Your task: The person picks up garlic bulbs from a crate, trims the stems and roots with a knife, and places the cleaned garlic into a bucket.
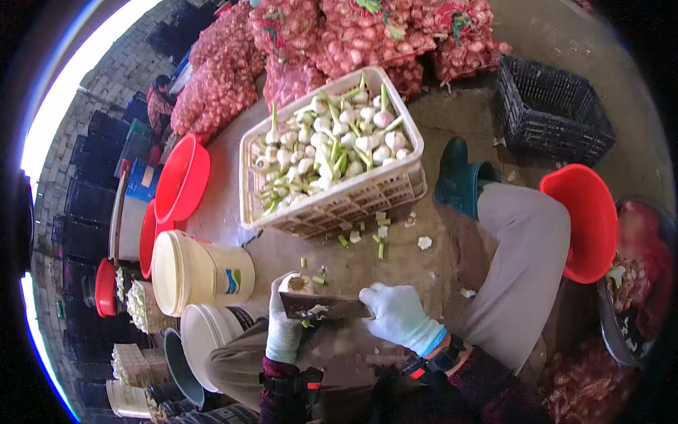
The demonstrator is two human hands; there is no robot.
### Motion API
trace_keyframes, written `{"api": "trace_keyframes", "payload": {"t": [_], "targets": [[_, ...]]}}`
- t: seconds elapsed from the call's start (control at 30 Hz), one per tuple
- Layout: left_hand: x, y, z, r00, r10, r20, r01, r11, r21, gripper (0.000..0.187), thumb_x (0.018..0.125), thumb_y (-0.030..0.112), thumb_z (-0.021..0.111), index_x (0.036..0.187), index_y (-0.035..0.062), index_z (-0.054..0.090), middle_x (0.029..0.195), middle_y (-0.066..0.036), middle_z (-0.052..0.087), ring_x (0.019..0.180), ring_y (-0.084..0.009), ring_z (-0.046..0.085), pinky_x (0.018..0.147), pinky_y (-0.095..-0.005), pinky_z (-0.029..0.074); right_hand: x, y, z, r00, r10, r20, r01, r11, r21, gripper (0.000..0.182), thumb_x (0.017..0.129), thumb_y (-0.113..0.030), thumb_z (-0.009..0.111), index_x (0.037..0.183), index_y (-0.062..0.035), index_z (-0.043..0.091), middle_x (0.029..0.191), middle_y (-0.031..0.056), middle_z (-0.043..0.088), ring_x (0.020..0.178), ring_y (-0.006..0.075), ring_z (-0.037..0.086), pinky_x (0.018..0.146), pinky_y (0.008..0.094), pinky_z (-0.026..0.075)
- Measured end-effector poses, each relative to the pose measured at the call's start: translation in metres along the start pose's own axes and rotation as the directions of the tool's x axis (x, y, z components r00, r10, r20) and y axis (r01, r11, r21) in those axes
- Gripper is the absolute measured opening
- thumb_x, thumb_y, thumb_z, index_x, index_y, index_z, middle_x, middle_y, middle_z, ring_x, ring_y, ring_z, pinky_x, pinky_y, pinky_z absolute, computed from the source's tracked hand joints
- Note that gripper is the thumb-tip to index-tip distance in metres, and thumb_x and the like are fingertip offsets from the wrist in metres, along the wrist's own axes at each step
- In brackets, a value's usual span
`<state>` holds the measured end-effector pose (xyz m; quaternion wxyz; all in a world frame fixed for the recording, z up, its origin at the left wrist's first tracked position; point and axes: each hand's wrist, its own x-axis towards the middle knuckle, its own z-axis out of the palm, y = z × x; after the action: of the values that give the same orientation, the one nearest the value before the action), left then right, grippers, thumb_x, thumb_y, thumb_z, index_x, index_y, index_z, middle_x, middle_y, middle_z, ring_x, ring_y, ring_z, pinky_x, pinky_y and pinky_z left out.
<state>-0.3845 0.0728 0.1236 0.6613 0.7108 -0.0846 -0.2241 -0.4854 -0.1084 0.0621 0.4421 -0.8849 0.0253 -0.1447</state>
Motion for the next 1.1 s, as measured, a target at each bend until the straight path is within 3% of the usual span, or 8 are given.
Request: {"api": "trace_keyframes", "payload": {"t": [0.5,0.63,0.73,0.8,0.9,0.97,1.03,1.1], "targets": [[-0.018,-0.042,0.005,0.983,-0.087,-0.163,0.108,0.986,0.124,0.033,0.086,0.005,0.059,0.117,0.0052,0.048,0.103,-0.007,0.059,0.09,-0.0148,0.061,0.074,-0.0271,0.054,-0.016,0.038,0.057,0.976,0.06,0.21,-0.036,0.993,-0.114,0.012,0.069,-0.009,0.06,0.082,-0.0118,0.058,0.074,0.0106,0.058,0.065,0.0337,0.061,0.055,0.0453,0.048],[-0.02,-0.05,-0.007,0.958,-0.239,-0.155,0.219,0.966,-0.137,0.039,0.073,0.003,0.062,0.11,0.0042,0.049,0.096,-0.005,0.056,0.081,-0.0134,0.056,0.072,-0.0275,0.051,-0.01,0.061,0.063,0.965,0.11,0.236,-0.086,0.99,-0.109,0.008,0.075,-0.013,0.058,0.082,-0.0114,0.06,0.075,0.0132,0.061,0.068,0.0359,0.062,0.058,0.0464,0.049],[-0.029,-0.027,-0.003,0.99,0.004,-0.14,0.014,0.992,0.122,0.049,0.065,-0.001,0.068,0.111,0.0041,0.051,0.097,-0.003,0.056,0.085,-0.013,0.055,0.076,-0.0272,0.049,0.003,0.088,0.057,0.818,0.515,0.255,-0.381,0.819,-0.429,0.015,0.074,-0.018,0.058,0.083,-0.009,0.066,0.078,0.0175,0.067,0.074,0.036,0.066,0.066,0.0463,0.052],[-0.023,-0.036,-0.009,0.977,0.009,-0.214,0.009,0.996,0.084,0.05,0.067,-0.001,0.07,0.113,0.0042,0.051,0.097,-0.003,0.056,0.088,-0.0132,0.055,0.079,-0.0272,0.048,0.013,0.066,0.039,0.797,0.602,0.041,-0.578,0.781,-0.235,0.023,0.074,-0.023,0.059,0.084,-0.0062,0.069,0.079,0.0213,0.067,0.077,0.0394,0.066,0.071,0.0475,0.053],[-0.006,-0.046,-0.013,0.948,-0.029,-0.317,0.029,1.0,-0.004,0.054,0.069,0.0,0.076,0.116,0.0051,0.051,0.099,-0.003,0.057,0.089,-0.0126,0.056,0.085,-0.027,0.047,-0.011,0.057,0.048,0.758,0.602,0.251,-0.603,0.793,-0.081,0.027,0.074,-0.025,0.06,0.086,-0.0021,0.067,0.081,0.0226,0.066,0.078,0.0416,0.064,0.072,0.0486,0.051],[0.002,-0.049,-0.011,0.921,-0.131,-0.368,-0.056,0.889,-0.454,0.049,0.072,-0.005,0.071,0.116,0.0055,0.051,0.097,-0.001,0.053,0.09,-0.0123,0.054,0.085,-0.0267,0.046,-0.016,0.038,0.057,0.677,0.691,0.253,-0.733,0.664,0.148,0.026,0.076,-0.025,0.062,0.086,-0.0013,0.066,0.079,0.0206,0.067,0.074,0.0389,0.065,0.068,0.046,0.051],[0.012,-0.062,-0.009,0.945,-0.09,-0.315,-0.092,0.85,-0.518,0.039,0.076,-0.003,0.067,0.11,0.0063,0.051,0.093,0.001,0.049,0.087,-0.0113,0.051,0.082,-0.0261,0.046,0.001,0.005,0.05,0.829,0.559,0.011,-0.502,0.734,0.457,0.017,0.081,-0.016,0.067,0.076,-0.0019,0.059,0.058,0.0079,0.054,0.054,0.0119,0.051,0.052,0.0298,0.041],[0.014,-0.059,0.006,0.953,-0.143,-0.267,-0.068,0.758,-0.648,0.029,0.084,0.01,0.068,0.107,0.0083,0.051,0.097,-0.003,0.053,0.09,-0.0139,0.057,0.084,-0.0282,0.05,0.007,-0.011,0.053,0.867,0.487,-0.109,-0.307,0.692,0.654,0.016,0.082,-0.012,0.066,0.073,-0.0035,0.055,0.055,0.0041,0.048,0.053,0.0054,0.044,0.049,0.0276,0.036]]}}
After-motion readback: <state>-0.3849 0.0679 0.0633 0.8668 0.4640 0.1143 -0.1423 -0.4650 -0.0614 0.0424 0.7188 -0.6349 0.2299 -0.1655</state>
